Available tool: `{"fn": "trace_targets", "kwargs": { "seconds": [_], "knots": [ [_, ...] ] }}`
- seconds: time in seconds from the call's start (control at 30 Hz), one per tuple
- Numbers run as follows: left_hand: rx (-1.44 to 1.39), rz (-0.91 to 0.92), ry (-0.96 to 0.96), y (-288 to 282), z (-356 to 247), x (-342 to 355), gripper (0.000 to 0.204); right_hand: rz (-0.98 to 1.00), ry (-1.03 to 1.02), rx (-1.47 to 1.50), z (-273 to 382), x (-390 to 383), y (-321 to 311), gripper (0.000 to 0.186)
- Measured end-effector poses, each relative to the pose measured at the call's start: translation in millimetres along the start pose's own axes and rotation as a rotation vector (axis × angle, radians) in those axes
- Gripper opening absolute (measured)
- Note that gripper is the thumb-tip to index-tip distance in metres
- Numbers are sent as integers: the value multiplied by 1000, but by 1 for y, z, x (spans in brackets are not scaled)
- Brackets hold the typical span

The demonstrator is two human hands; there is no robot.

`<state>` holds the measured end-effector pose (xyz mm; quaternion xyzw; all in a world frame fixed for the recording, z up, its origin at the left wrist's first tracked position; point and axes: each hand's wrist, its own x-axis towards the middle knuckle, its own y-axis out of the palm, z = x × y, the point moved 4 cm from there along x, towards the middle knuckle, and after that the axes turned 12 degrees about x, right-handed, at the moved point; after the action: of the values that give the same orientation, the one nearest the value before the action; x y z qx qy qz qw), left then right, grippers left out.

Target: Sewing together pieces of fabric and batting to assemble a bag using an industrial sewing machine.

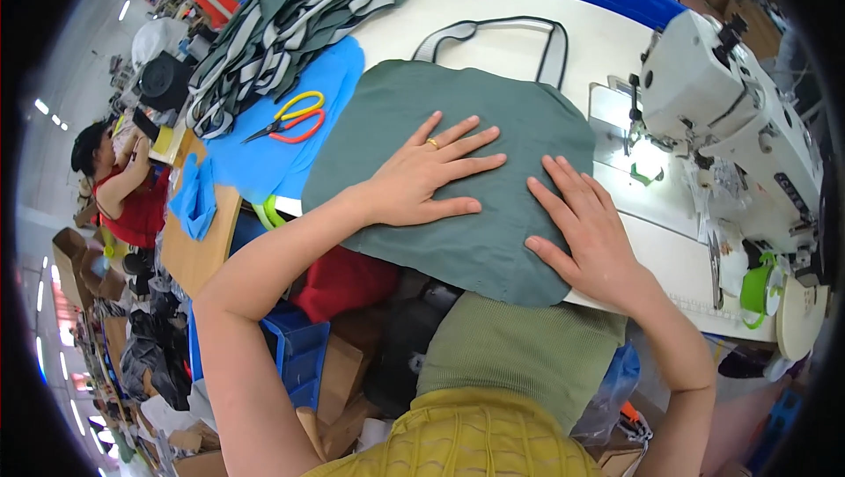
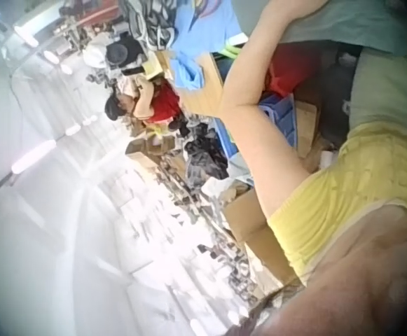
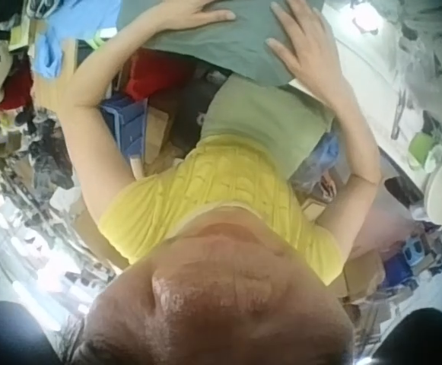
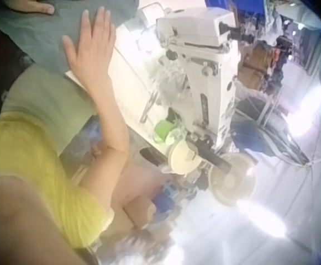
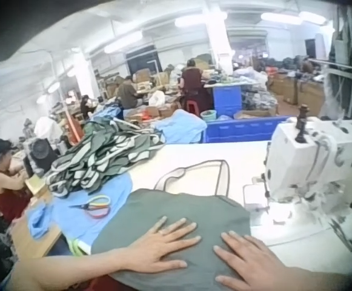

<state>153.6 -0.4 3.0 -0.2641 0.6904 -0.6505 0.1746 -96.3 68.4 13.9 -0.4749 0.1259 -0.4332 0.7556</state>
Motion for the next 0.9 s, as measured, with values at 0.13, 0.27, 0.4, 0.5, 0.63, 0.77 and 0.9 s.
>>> {"fn": "trace_targets", "kwargs": {
  "seconds": [0.13, 0.27, 0.4, 0.5, 0.63, 0.77, 0.9],
  "knots": [
    [37, 15, 10, -4, -2, 3, 68, -88, 22, 11, -30, 28, -6, 64],
    [64, 22, -25, -5, -4, 6, 67, -185, 122, -184, -65, 50, -11, 60],
    [137, -107, -117, 4, -1, -5, 66, -220, 184, -212, -65, 50, -5, 56],
    [135, -134, -113, 8, -3, -6, 66, -263, 137, -178, -64, 43, 3, 55],
    [94, -186, -155, 18, 0, -7, 66, 2, -96, -33, 9, 30, 9, 64],
    [-15, -355, -367, 16, 2, -30, 56, 196, -89, -94, 13, 26, 19, 67],
    [74, -825, -883, -49, -1, -158, 31, 171, -113, -104, 10, 28, 22, 67]
  ]
}}
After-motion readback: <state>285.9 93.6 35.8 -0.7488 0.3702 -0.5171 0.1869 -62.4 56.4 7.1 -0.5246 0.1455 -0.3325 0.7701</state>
